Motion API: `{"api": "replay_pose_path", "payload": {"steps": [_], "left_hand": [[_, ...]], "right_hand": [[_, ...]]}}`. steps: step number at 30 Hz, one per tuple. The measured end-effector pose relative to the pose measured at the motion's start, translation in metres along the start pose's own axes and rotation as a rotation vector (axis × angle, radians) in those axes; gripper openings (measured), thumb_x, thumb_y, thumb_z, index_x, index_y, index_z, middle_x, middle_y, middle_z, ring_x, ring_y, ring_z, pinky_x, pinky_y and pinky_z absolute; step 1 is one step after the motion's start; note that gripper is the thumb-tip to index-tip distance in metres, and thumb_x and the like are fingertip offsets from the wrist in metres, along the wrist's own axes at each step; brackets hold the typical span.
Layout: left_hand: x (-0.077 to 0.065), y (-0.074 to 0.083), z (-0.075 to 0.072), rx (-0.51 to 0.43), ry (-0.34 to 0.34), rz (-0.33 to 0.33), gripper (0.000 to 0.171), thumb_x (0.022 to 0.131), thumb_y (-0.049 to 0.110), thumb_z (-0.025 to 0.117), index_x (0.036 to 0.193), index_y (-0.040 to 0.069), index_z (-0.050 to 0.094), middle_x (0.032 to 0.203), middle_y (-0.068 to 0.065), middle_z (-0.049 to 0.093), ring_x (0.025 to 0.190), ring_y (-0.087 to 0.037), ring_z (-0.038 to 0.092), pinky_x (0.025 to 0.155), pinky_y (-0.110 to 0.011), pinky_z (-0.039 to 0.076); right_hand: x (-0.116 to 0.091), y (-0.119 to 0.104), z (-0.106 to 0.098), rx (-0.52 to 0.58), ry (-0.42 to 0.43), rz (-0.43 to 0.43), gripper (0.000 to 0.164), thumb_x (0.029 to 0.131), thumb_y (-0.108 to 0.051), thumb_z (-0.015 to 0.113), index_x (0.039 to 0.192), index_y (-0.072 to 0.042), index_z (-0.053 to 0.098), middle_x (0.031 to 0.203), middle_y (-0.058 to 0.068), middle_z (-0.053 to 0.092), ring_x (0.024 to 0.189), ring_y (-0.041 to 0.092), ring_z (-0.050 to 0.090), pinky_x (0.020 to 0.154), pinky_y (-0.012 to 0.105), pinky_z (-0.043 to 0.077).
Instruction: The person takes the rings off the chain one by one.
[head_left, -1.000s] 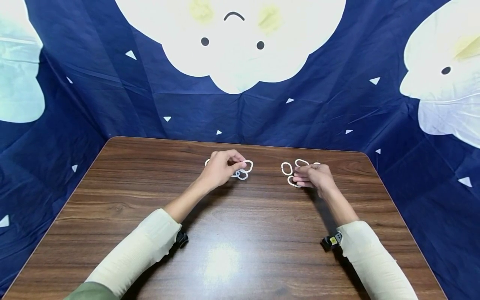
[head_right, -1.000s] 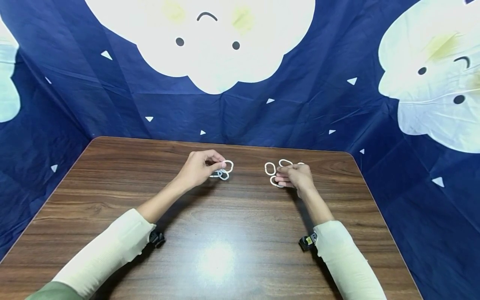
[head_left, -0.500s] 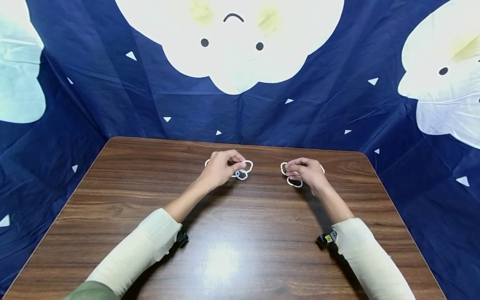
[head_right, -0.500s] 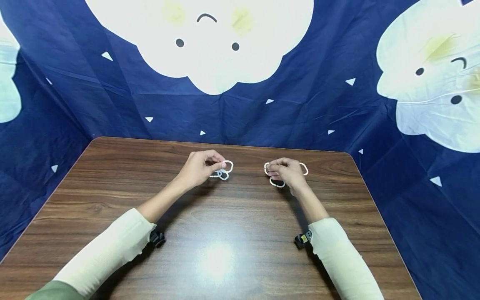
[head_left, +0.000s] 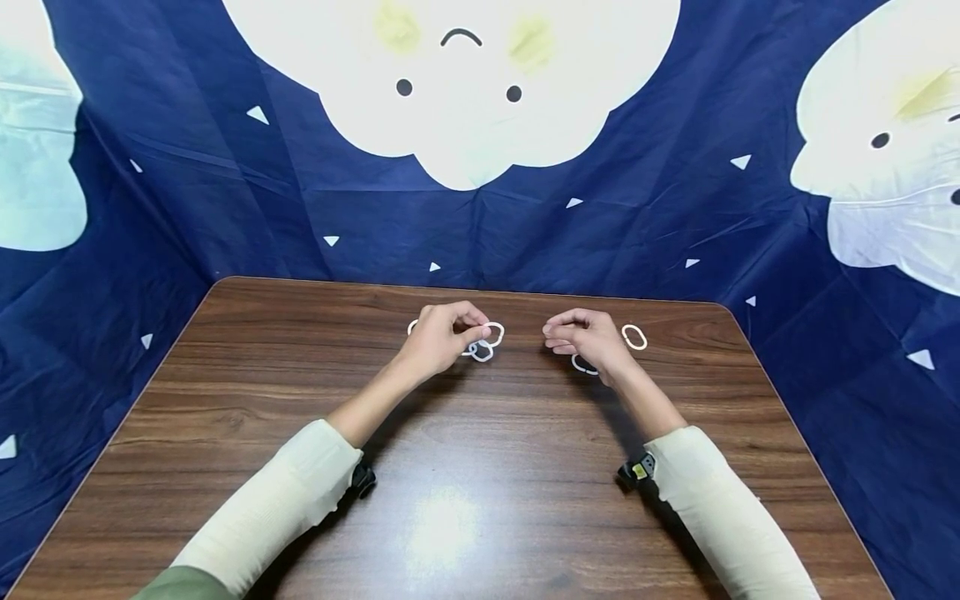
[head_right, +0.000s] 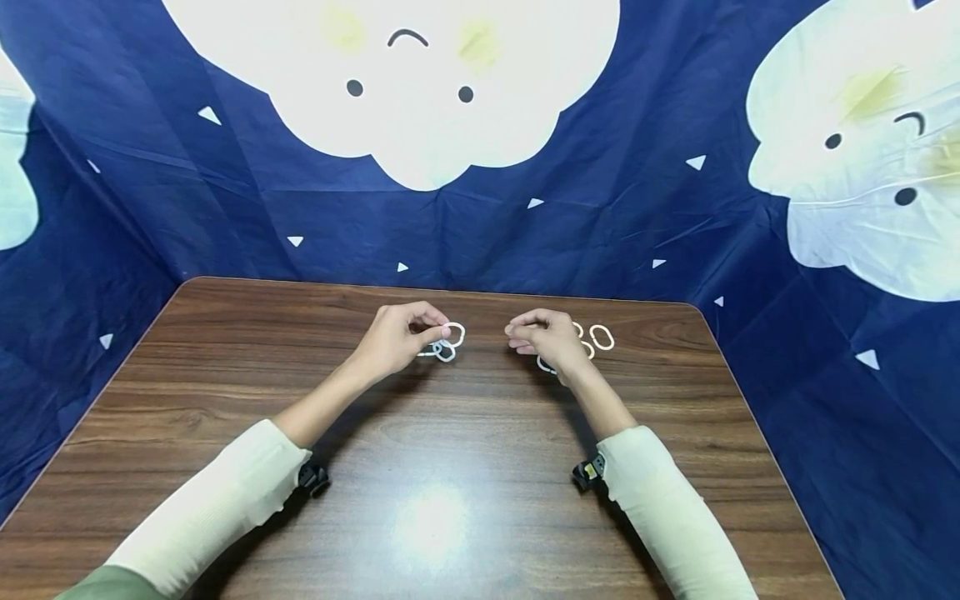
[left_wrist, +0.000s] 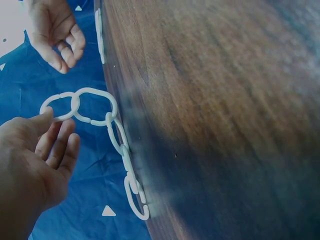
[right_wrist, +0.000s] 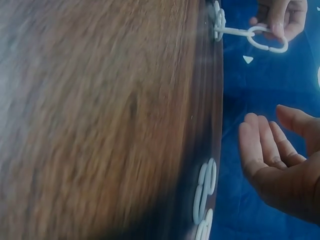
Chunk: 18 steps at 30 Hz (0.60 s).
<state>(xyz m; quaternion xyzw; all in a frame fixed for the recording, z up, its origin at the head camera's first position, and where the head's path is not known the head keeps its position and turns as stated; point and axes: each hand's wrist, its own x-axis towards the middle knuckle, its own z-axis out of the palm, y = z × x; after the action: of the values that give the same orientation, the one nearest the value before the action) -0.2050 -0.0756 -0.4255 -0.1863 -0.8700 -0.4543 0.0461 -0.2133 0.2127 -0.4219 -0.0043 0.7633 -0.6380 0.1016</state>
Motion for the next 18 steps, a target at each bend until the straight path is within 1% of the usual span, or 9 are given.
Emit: {"api": "replay_pose_path", "payload": {"steps": [4,8,12,15,18], "left_hand": [[0.000,0.000,0.000,-0.005,-0.001,0.008,0.011,0.102,0.018,0.085,0.110,0.010,0.084,0.099,-0.003,0.086,0.087,-0.015,0.075,0.078,-0.028,0.058],[0.000,0.000,0.000,-0.008,-0.003,0.010,0.013,0.103,0.017,0.085,0.111,0.008,0.084,0.100,-0.003,0.086,0.088,-0.016,0.076,0.079,-0.029,0.059],[0.000,-0.001,0.000,-0.003,-0.003,0.009,0.013,0.102,0.015,0.085,0.112,0.007,0.084,0.101,-0.004,0.087,0.090,-0.017,0.077,0.081,-0.031,0.060],[0.000,-0.001,0.000,0.001,-0.002,0.013,0.012,0.103,0.015,0.085,0.112,0.008,0.084,0.102,-0.003,0.087,0.092,-0.018,0.078,0.082,-0.032,0.061],[0.001,0.000,0.000,0.000,-0.002,0.018,0.012,0.103,0.016,0.085,0.112,0.009,0.084,0.103,-0.003,0.087,0.092,-0.018,0.078,0.084,-0.034,0.062]], "right_hand": [[0.001,-0.004,0.010,-0.005,-0.023,-0.018,0.030,0.102,-0.003,0.078,0.127,0.013,0.072,0.100,0.000,0.082,0.095,0.023,0.085,0.087,0.033,0.070],[0.002,-0.009,0.019,-0.010,-0.052,-0.039,0.032,0.102,-0.004,0.080,0.128,0.014,0.072,0.104,0.005,0.084,0.100,0.030,0.086,0.092,0.039,0.070],[0.003,-0.012,0.026,-0.014,-0.090,-0.058,0.037,0.101,-0.004,0.082,0.131,0.016,0.071,0.106,0.004,0.085,0.104,0.033,0.085,0.096,0.043,0.069],[0.004,-0.014,0.031,-0.023,-0.113,-0.076,0.040,0.100,-0.005,0.083,0.132,0.017,0.070,0.103,0.003,0.085,0.102,0.031,0.085,0.097,0.045,0.069],[0.006,-0.017,0.036,-0.035,-0.129,-0.099,0.041,0.100,-0.005,0.085,0.131,0.017,0.070,0.099,0.002,0.084,0.097,0.023,0.084,0.096,0.044,0.070]]}}
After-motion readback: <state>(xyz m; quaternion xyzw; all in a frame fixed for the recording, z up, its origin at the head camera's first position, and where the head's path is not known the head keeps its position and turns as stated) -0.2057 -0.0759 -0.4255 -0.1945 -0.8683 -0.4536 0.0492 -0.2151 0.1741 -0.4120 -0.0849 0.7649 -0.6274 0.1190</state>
